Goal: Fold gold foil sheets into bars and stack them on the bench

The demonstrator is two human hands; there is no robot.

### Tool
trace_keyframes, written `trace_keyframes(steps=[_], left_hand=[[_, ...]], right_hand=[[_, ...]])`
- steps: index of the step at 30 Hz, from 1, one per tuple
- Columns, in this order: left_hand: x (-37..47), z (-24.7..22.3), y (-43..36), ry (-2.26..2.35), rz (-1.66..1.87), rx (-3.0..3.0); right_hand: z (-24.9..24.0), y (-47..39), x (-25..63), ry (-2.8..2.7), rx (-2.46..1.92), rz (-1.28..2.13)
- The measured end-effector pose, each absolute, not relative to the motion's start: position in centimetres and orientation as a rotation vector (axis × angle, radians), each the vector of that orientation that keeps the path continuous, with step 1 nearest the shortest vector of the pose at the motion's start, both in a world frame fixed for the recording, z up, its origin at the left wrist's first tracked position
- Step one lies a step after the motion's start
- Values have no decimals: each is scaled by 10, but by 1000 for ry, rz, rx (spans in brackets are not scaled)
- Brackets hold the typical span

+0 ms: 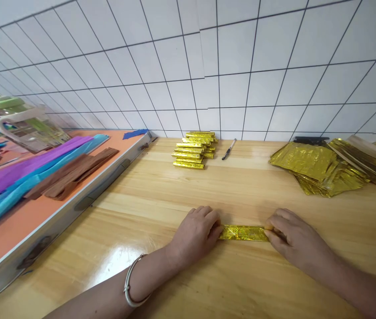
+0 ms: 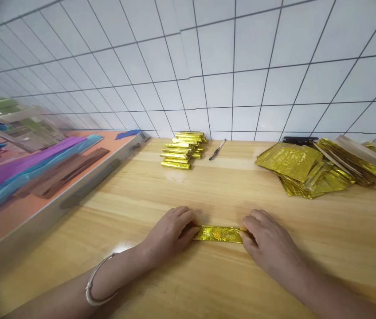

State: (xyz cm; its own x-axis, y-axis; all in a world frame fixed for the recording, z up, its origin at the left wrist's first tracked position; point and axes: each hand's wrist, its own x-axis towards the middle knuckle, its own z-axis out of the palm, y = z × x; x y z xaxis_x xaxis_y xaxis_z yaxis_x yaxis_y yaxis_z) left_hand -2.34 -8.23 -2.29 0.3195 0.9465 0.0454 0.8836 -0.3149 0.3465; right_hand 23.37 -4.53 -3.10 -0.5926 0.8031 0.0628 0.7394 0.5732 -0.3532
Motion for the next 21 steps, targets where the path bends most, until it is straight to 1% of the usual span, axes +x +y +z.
trace_keyframes(steps=[6,14,21], left_hand=[[-26,-19,-81,1665,271,2374],[-24,-23,-80,1610,274,2397],[-21,-29,-84,1636,198,2477]], right_hand=[[-31,-44,237,-2613,-1290,306],[-36,-46,241,-2644,-1390,320],[-29,-47,236,-2675,-1308,346]])
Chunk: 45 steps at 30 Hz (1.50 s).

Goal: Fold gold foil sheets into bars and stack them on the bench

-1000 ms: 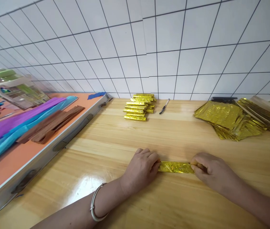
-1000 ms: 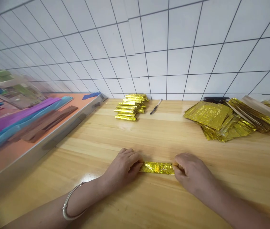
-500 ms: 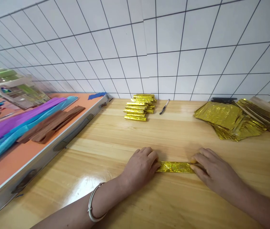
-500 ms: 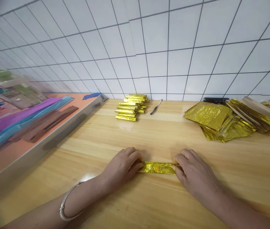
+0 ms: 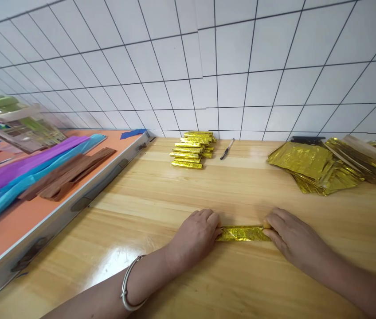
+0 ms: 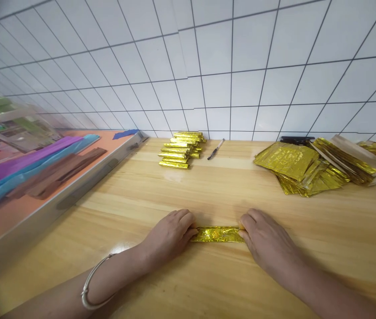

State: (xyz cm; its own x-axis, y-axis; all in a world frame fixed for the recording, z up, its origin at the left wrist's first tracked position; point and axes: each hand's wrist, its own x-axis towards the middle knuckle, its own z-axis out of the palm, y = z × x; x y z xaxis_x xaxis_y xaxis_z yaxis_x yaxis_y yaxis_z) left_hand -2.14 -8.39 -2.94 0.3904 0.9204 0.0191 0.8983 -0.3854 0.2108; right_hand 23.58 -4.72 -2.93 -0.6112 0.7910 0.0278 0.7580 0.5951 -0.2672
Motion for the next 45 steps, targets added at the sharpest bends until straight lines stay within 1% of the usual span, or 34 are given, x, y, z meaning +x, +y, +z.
trace_keyframes(steps=[9,22,30,36,45], left_hand=[[-23,-34,-84,1512,329,2490],[-22,-20,-83,1419,277,2454],[-16,-30,-88,1494,169,2633],[-12,-26,-91,1550,115,2653],[-13,-23,-91,1564,111,2625]], right_hand=[[-21,-47,235,-2721,-1235,446],[-24,-42,243,-2708,-1067,467],[-17,-46,234,-2700,-1266,469],[-7,-53,226,-2764,-1417,364],[-4,-61,224,-2826,-1455,231]])
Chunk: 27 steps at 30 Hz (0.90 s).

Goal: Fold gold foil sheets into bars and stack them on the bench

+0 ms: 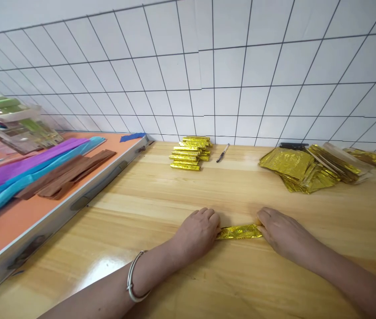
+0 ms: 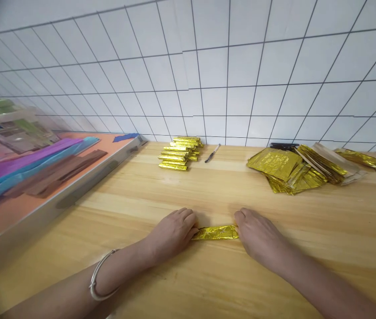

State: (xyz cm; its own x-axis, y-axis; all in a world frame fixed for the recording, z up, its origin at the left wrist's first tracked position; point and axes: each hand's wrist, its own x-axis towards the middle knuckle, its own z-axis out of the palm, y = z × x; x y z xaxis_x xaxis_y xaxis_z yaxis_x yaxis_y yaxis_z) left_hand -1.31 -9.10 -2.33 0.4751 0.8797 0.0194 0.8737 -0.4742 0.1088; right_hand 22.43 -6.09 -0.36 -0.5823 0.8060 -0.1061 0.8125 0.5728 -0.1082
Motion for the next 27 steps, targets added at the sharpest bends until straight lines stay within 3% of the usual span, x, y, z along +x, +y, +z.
trace_keyframes(steps=[8,19,27], left_hand=[[-16,-32,-92,1472,266,2680],[-25,-29,-91,1427,721,2228],[-27,-33,-90,1322,865,2318]], right_hand=[[-9,-63,228,2792,1383,-258],[-16,-54,242,3391,1344,-243],[-15,-58,241,3730,1173,-264]])
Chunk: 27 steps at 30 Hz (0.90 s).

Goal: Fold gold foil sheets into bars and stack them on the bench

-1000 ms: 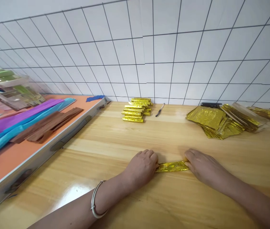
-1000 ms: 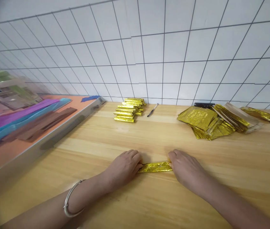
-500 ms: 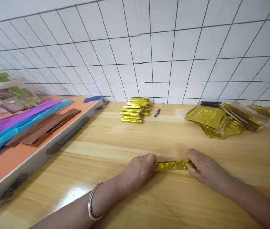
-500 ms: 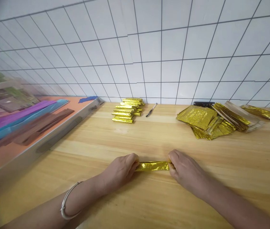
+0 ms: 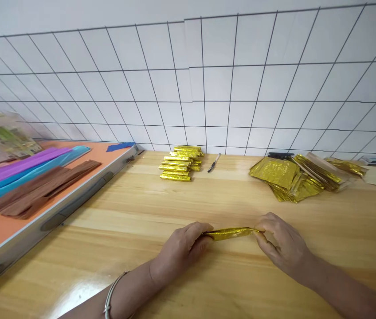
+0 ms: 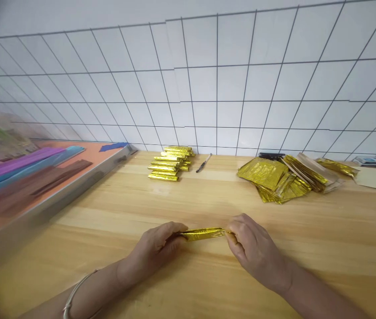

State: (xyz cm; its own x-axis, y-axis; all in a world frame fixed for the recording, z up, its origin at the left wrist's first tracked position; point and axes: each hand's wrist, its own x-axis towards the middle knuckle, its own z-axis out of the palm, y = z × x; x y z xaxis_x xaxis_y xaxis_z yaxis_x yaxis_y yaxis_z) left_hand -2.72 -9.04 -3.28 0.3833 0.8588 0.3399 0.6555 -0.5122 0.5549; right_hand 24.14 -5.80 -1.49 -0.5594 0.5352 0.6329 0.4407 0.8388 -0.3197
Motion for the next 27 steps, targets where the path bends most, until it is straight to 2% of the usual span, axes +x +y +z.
trace_keyframes(steps=[8,17,27], left_hand=[[-28,-34,-90,1228,1088,2410],[-33,-35,-88,1143,1111,2527],[-29,-32,-90,1229,1055,2323]], right_hand=[[-4,-64,237,-2221,-786,308],[7,-66,235,-2238,-1000,625],[3,-63,239,-2262,-925,550]])
